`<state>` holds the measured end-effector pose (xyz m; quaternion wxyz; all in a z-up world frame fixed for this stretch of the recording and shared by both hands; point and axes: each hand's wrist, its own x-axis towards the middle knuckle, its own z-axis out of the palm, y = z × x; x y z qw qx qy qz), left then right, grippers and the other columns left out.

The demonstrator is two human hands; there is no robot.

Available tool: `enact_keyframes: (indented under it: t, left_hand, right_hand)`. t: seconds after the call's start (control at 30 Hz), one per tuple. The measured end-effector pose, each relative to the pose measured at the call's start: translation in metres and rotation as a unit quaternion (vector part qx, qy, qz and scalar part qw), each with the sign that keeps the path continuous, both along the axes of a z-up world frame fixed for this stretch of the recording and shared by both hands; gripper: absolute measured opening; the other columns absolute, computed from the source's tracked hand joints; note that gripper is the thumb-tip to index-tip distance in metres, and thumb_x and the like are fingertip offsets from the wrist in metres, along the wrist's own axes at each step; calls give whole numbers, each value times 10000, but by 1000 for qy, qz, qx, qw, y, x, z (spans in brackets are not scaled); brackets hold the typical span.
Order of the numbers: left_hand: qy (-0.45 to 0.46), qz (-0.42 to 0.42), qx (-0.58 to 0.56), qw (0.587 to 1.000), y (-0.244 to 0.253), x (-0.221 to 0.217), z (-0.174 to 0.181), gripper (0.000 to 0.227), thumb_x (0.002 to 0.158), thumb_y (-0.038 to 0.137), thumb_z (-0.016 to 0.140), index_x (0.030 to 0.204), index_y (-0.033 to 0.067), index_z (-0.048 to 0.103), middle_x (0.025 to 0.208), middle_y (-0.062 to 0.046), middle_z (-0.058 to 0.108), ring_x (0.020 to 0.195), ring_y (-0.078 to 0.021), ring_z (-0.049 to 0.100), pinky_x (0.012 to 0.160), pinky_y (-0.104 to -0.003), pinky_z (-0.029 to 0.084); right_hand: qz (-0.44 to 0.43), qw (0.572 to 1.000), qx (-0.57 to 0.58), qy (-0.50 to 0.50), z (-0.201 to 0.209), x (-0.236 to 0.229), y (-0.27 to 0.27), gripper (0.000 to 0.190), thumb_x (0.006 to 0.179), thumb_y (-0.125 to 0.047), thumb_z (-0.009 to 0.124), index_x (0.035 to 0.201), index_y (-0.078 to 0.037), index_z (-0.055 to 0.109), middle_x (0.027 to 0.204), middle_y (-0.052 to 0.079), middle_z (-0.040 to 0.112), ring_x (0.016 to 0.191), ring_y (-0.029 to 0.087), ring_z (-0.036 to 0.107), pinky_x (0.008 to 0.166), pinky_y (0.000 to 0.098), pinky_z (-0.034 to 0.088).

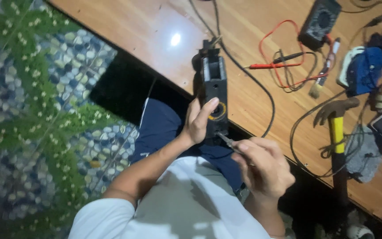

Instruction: Disassembling, inspecting, and reassembling a motor component using a screwdriver and multimeter on a workshop table.

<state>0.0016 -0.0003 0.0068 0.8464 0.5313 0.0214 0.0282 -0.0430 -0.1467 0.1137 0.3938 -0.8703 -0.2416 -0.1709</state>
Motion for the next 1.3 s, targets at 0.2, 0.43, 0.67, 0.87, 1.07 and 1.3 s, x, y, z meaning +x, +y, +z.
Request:
enact_keyframes:
  t: [0.2,0.43,0.67,0.87,1.07,1.3]
  left_hand:
    - [63,1,-5,998,2,-13,-3,244,1023,271,466,1035,49,566,847,-20,565,735,-114,510,696,-261,452]
    - [75,-19,72,994,8,-66,-24,259,972,221,470,1083,18,588,835,-61,611,682,-145,539,627,-272,460]
    - [73,-7,160,984,21,-109,-34,284,922,227,468,1067,14,587,755,-50,616,608,-145,499,586,-279,432]
    - [104,16,146,984,19,-133,-39,267,956,252,432,1008,20,555,759,-73,637,620,-153,531,609,-284,476]
    - [126,47,115,984,20,-119,-31,311,1005,279,420,1092,25,578,847,-64,609,695,-148,530,662,-285,468]
    - [110,85,108,984,24,-111,-22,245,996,251,458,1008,31,565,799,-47,619,656,-132,543,637,-264,467]
  right_hand:
    - [101,994,-44,14,5,3,-3,286,904,-90,755,1155,3,657,1022,137,774,884,285,733,821,379,634]
    - [171,981,-32,90,9,1,7,324,888,-39,735,1196,29,663,1081,150,736,920,299,726,781,372,610]
    - [265,953,33,144,-5,-20,8,271,928,-58,698,1191,-54,631,1077,98,729,932,279,722,834,396,600]
    - [257,962,59,75,-21,-41,1,226,879,-31,797,1089,2,719,1075,128,723,870,272,718,738,373,613]
    - [234,971,51,-7,-25,-58,-2,214,829,-49,854,1019,-11,763,1166,148,708,915,267,745,748,357,660]
    - [203,979,-18,15,-23,-69,6,386,898,-19,748,1260,-106,645,1140,151,770,963,282,784,841,379,676]
